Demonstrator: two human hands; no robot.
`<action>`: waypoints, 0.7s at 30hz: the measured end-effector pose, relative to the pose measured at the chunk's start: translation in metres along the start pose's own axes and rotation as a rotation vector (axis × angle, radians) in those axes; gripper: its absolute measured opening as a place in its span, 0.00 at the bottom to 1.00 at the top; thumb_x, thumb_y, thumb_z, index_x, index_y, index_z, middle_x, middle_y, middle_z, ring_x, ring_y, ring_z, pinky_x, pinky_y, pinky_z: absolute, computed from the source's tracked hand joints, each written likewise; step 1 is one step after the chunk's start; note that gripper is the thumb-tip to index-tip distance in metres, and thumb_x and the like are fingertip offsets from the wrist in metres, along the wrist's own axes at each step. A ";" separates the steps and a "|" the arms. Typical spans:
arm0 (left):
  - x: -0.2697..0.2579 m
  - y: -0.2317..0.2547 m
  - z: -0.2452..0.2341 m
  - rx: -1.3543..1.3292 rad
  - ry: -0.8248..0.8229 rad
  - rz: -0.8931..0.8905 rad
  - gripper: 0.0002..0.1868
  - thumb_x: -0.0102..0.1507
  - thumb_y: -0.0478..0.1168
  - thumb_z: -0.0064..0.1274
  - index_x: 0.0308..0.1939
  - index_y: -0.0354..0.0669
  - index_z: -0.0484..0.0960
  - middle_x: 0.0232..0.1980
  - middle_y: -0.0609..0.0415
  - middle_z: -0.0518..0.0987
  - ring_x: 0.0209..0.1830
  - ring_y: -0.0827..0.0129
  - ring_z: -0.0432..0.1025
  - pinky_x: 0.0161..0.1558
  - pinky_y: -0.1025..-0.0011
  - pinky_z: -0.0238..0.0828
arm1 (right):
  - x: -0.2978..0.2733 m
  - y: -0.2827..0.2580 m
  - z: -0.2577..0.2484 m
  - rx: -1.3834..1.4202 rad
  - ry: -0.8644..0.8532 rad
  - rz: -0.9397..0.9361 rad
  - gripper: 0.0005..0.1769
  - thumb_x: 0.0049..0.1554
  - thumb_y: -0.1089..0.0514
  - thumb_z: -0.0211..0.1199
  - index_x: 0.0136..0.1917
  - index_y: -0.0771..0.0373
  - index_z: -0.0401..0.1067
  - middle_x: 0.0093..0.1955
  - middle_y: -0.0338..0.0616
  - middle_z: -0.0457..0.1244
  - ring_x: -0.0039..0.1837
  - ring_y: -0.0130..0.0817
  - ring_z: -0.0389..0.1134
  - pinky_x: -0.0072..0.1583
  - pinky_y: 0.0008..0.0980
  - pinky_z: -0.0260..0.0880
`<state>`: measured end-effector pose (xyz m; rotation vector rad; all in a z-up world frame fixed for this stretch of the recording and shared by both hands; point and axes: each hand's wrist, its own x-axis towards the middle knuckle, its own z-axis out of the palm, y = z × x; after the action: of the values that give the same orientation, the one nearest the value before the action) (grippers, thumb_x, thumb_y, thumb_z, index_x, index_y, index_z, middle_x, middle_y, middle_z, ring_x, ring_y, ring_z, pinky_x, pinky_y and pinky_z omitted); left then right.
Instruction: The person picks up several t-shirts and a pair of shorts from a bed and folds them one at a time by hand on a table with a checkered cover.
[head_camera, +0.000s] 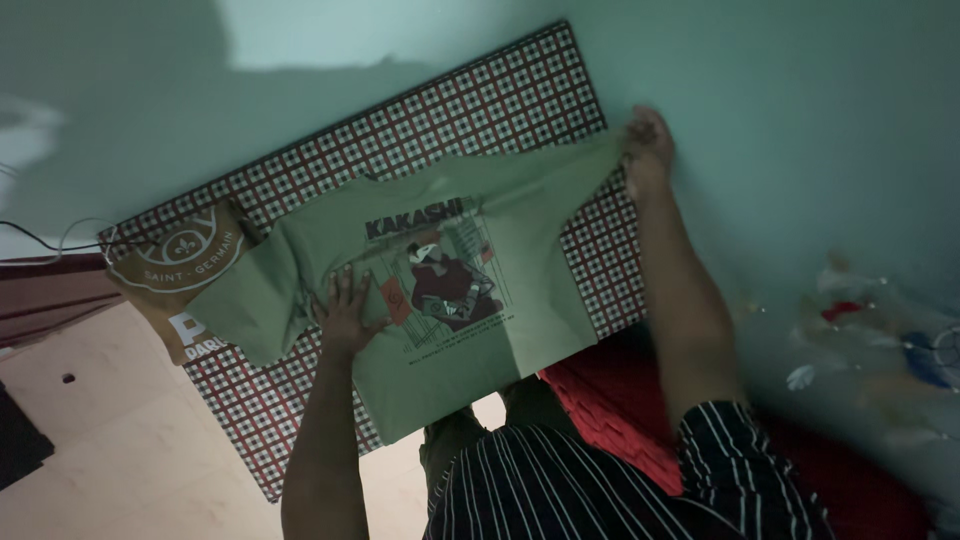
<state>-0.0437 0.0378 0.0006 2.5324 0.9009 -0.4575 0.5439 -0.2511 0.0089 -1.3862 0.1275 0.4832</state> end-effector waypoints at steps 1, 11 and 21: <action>0.000 0.001 0.001 -0.009 0.033 0.011 0.60 0.47 0.71 0.63 0.79 0.70 0.52 0.85 0.56 0.42 0.84 0.53 0.35 0.73 0.27 0.26 | 0.002 0.005 -0.002 0.199 0.036 -0.085 0.25 0.66 0.65 0.55 0.75 0.70 0.69 0.68 0.55 0.65 0.70 0.48 0.66 0.72 0.46 0.67; -0.008 0.003 -0.005 -0.041 0.029 -0.022 0.60 0.47 0.67 0.64 0.80 0.68 0.52 0.86 0.55 0.42 0.86 0.50 0.35 0.70 0.22 0.31 | -0.057 0.042 0.010 -0.882 -0.048 0.089 0.28 0.50 0.63 0.69 0.64 0.66 0.71 0.61 0.47 0.66 0.63 0.41 0.67 0.65 0.34 0.65; -0.030 -0.028 0.013 -0.029 0.111 -0.024 0.60 0.47 0.63 0.67 0.79 0.58 0.57 0.85 0.46 0.44 0.84 0.41 0.38 0.69 0.23 0.30 | -0.107 0.022 -0.027 -0.216 -0.054 0.364 0.22 0.58 0.66 0.61 0.66 0.64 0.70 0.54 0.46 0.63 0.49 0.41 0.59 0.46 0.42 0.61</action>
<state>-0.0867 0.0357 -0.0047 2.5438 0.9715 -0.3104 0.4445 -0.3013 0.0222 -1.5663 0.2934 0.8564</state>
